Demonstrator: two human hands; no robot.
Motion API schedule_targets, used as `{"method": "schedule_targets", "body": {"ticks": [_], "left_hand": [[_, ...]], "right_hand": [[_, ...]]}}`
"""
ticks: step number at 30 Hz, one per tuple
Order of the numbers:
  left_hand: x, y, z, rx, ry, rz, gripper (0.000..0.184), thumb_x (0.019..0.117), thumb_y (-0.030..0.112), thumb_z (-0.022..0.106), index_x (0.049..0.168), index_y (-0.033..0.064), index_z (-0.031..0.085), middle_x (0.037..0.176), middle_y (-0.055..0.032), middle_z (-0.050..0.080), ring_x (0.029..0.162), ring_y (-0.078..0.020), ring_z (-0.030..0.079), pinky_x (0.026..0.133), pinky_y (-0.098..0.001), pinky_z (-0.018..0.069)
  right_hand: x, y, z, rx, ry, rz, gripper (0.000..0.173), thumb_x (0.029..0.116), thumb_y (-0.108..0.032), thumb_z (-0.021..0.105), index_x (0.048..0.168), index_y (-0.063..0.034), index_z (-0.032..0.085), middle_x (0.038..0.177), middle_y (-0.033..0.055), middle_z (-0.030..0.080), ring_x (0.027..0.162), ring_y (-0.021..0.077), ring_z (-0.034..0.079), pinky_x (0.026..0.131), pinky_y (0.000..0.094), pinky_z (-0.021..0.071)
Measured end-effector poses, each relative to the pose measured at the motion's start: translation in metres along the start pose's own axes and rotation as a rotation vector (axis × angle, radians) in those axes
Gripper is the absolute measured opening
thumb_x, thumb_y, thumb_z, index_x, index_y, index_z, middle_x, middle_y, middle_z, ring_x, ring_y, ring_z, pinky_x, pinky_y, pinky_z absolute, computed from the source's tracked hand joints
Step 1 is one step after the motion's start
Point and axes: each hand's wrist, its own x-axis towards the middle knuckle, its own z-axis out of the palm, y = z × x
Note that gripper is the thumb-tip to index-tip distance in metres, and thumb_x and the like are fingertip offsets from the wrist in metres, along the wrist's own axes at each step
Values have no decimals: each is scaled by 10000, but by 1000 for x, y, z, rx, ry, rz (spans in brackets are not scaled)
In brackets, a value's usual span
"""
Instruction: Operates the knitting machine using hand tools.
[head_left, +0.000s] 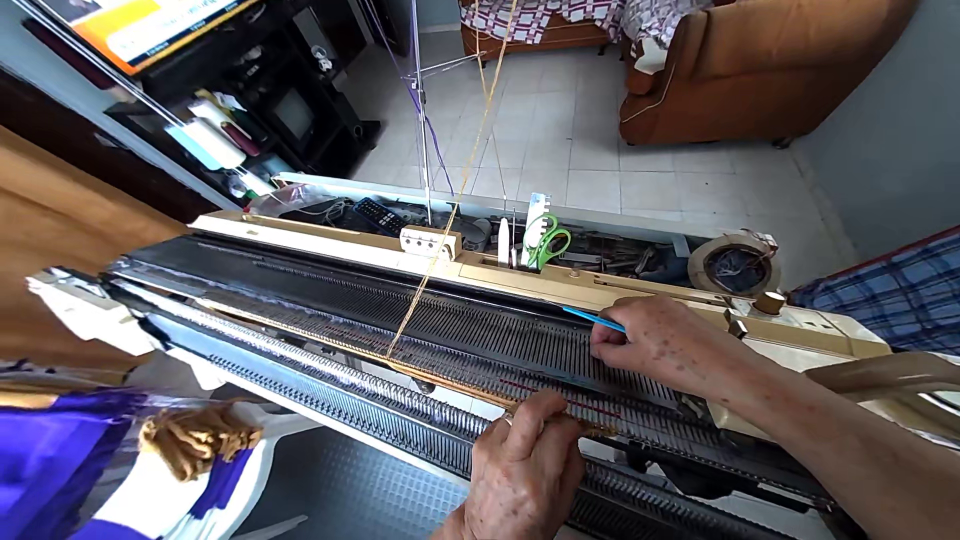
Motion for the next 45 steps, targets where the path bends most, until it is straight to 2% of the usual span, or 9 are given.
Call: {"method": "schedule_targets", "body": {"ticks": [9,13,17,20,25,29,36,40,45], "left_hand": [[7,1,-1,-71,-6,-15,60,894,135,636,845,120,666,1015,-65,687,797,-79,654,624,-164,516],[10,2,-3,-115,-22,-23,52,883,131,642,843,107,664,1003,-73,685,807,-77,654,632,-153,516],[14,1,-7,-145,-41,-35,70,892,133,632,844,94,667,1011,-83,691,820,-73,660,649,-150,523],[17,-1,-10,-170,-66,-47,73,890,131,635,838,94,670,1020,-87,689,777,-60,640,624,-137,506],[19,-2,-11,-186,-97,-50,83,917,125,635,855,90,678,1032,-91,690,752,-65,639,612,-149,512],[19,-3,-11,-205,-98,-35,93,943,118,624,872,86,676,1038,-90,688,804,-57,649,660,-133,520],[16,-4,-11,-224,-85,-25,69,934,105,636,882,85,678,1035,-84,671,778,-45,622,655,-115,505],[11,-4,-10,-224,-67,-39,60,917,101,648,862,88,671,1053,-88,675,873,-48,650,715,-112,522],[7,-4,-8,-198,-50,-41,59,910,109,654,853,97,663,1071,-88,673,897,-48,650,735,-114,524]], "right_hand": [[1,4,8,9,101,-42,100,959,-197,720,983,-107,757,912,61,679,845,202,656,727,389,537],[2,4,11,-9,118,-109,103,949,-187,709,983,-106,762,894,54,669,829,198,651,707,376,528],[3,5,14,-24,162,-158,139,958,-211,703,920,-88,755,848,62,667,778,199,649,667,375,525],[3,5,15,-28,170,-176,135,956,-211,708,921,-91,759,841,58,663,768,189,646,661,365,525],[1,2,7,58,41,-145,102,921,-236,749,895,-138,749,836,7,659,757,134,622,668,336,507],[-1,-2,2,115,-39,-119,104,907,-251,768,877,-155,738,785,-15,651,709,105,600,639,314,482],[2,-2,2,40,-18,-43,137,962,-271,711,923,-145,748,840,16,668,780,152,632,688,354,504],[2,-3,3,35,-4,-36,154,968,-270,707,923,-128,746,837,28,664,777,156,631,682,353,503],[1,-1,4,31,33,-53,132,955,-258,724,919,-133,751,826,25,668,762,152,630,670,349,504]]}}
